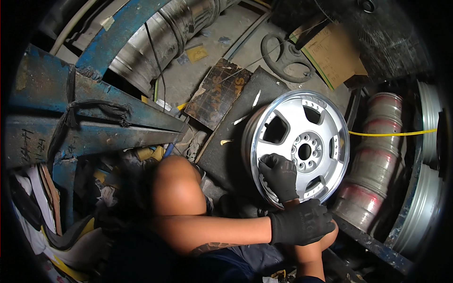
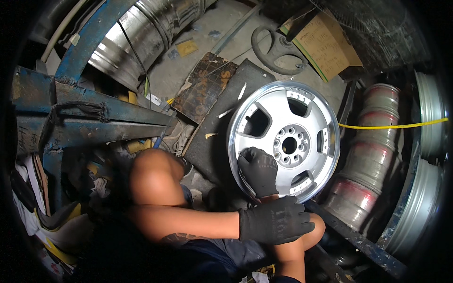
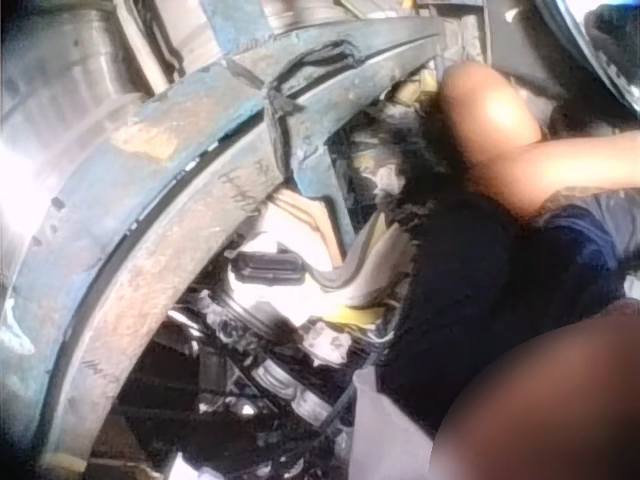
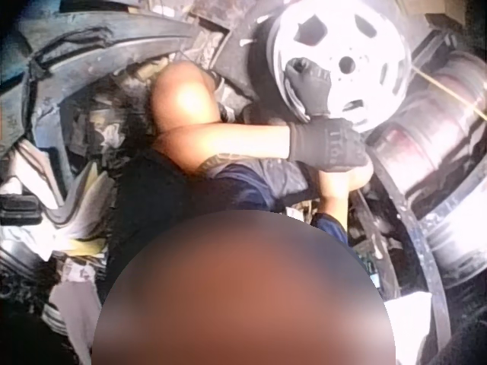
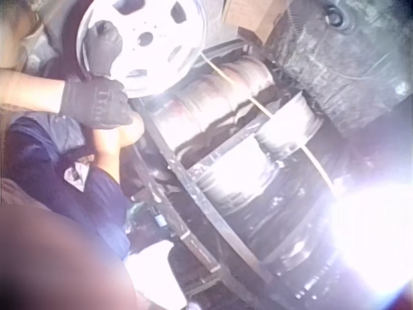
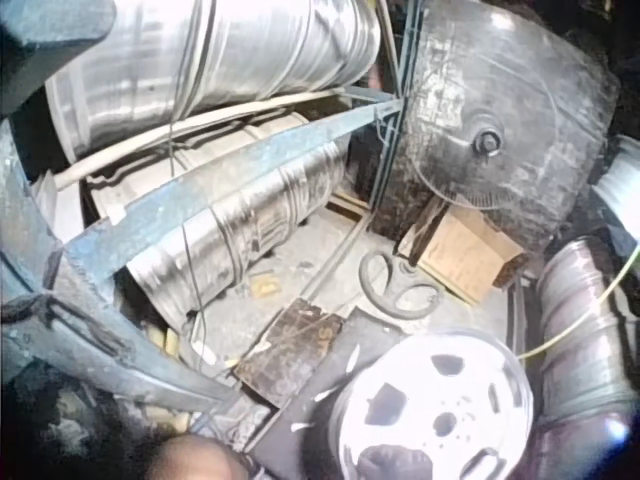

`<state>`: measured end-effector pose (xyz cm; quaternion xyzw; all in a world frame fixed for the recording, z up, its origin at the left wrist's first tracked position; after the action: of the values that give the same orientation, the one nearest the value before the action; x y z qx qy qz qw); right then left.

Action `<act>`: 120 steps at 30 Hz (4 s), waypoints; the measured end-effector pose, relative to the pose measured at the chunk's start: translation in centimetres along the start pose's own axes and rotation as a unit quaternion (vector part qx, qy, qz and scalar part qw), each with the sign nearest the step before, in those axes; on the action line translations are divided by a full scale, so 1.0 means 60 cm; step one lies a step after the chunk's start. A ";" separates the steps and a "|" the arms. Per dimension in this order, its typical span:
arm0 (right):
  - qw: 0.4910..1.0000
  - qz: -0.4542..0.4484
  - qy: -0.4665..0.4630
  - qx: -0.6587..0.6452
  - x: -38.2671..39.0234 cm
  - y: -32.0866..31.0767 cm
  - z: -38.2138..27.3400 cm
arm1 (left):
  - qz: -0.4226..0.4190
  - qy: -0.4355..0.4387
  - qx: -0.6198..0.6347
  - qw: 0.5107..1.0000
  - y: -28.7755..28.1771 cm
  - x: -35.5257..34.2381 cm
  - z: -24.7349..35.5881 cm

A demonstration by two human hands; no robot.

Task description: The recorder is working on a car rim, specifically handling small inserts or bolts on the surface with a tool.

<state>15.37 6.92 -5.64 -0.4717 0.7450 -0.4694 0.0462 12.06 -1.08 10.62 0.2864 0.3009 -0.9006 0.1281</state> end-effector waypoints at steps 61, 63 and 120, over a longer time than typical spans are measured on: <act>0.757 0.187 0.099 -0.619 -0.001 -0.171 0.276 | -0.124 -0.326 -0.197 0.916 -0.018 0.094 -0.326; 0.730 0.214 0.083 -0.643 -0.012 -0.171 0.284 | -0.121 -0.333 -0.189 0.916 -0.016 0.088 -0.321; 0.951 -0.045 -0.236 0.193 0.174 -0.110 0.019 | -0.185 -0.001 0.135 0.973 0.284 0.202 0.002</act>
<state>14.57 -2.39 2.55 -0.5840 0.5858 -0.4815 0.2897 9.12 -15.29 -4.47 0.2393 0.2241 -0.9413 -0.0805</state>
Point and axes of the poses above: each hand's wrist, its own x-axis away from the middle knuckle, its own y-axis out of the palm, z = x × y, the point moved 10 cm from there along -x, towards the middle knuckle, and after that the axes turned 5 degrees about y, right-handed, at the moved point
